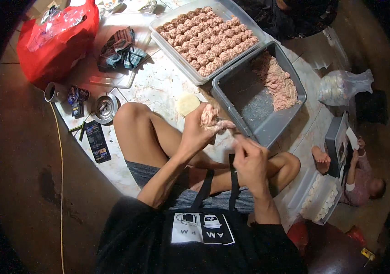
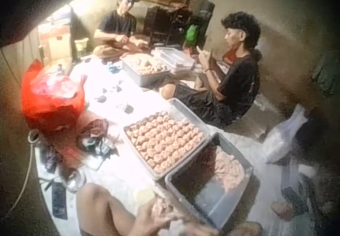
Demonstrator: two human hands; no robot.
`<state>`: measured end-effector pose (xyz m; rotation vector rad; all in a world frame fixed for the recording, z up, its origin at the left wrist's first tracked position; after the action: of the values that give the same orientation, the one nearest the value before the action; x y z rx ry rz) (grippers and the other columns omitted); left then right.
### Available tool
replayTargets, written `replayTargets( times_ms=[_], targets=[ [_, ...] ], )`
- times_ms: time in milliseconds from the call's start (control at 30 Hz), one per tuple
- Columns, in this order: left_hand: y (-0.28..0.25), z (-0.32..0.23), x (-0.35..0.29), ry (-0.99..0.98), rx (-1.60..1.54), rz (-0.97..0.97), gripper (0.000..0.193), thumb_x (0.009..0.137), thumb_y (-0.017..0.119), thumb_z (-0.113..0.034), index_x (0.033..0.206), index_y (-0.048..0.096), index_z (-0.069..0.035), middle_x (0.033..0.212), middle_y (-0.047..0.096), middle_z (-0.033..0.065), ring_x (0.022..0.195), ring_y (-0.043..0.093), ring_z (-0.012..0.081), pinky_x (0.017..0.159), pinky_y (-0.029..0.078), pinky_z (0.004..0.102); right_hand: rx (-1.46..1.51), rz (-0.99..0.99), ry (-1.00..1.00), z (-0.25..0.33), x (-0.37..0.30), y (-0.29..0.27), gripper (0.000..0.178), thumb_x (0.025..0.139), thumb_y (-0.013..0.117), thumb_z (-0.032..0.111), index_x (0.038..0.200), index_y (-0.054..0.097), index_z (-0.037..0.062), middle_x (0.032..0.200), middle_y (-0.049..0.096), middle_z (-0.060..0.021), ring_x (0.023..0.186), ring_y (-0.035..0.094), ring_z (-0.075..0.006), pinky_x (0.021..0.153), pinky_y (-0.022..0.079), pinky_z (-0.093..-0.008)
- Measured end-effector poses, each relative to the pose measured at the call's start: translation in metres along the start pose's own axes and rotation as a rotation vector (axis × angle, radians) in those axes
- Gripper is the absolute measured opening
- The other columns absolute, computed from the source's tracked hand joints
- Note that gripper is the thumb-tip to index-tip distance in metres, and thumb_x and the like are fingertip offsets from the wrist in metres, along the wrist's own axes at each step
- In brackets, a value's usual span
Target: The person prepares food by using a fork to scoop meat paste from a container onto small pieces of dough, weighing each portion on a digital scale, and then rolling the dough around the meat into balls and placing them into a storage tray. Once the tray is full, the person places a lid on it.
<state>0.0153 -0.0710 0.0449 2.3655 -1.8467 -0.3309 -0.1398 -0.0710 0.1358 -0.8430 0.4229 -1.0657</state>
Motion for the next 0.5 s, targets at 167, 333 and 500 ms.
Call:
replayTargets(
  times_ms=[167, 333, 500],
  targets=[
    [-0.005, -0.011, 0.004, 0.107, -0.193, 0.091, 0.041, 0.079, 0.093, -0.008, 0.109, 0.065, -0.002, 0.097, 0.071, 0.0017, 0.09, 0.067, 0.0077, 0.081, 0.054, 0.0245, 0.086, 0.062, 0.177, -0.032, -0.004, -0.018, 0.014, 0.095, 0.068, 0.005, 0.104, 0.074, -0.0047, 0.092, 0.075, -0.0218, 0.083, 0.076, -0.0356, 0.073, 0.057, -0.0392],
    [0.007, -0.008, -0.001, 0.119, -0.126, 0.065, 0.036, 0.078, 0.094, -0.008, 0.092, 0.061, -0.003, 0.084, 0.063, -0.0026, 0.078, 0.057, 0.004, 0.067, 0.048, 0.0247, 0.071, 0.101, -0.018, -0.009, -0.007, 0.012, 0.012, 0.093, 0.069, 0.005, 0.101, 0.075, -0.0019, 0.086, 0.074, -0.0201, 0.081, 0.076, -0.036, 0.072, 0.057, -0.04],
    [-0.001, 0.006, 0.001, -0.093, -0.063, 0.036, 0.029, 0.082, 0.091, -0.006, 0.092, 0.064, -0.001, 0.083, 0.064, -0.002, 0.075, 0.057, 0.0035, 0.066, 0.048, 0.0227, -0.029, 0.081, -0.05, 0.001, 0.004, -0.004, 0.011, 0.095, 0.068, 0.006, 0.101, 0.074, -0.0021, 0.09, 0.075, -0.0218, 0.083, 0.076, -0.0373, 0.073, 0.057, -0.0411]
  ],
)
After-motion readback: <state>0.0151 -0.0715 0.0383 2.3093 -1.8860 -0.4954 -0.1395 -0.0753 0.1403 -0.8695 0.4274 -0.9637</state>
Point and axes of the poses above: each hand's wrist, its own x-axis towards the middle knuckle, its own y-axis out of the palm, z = x × y, the point moved 10 cm from there along x, towards the middle knuckle
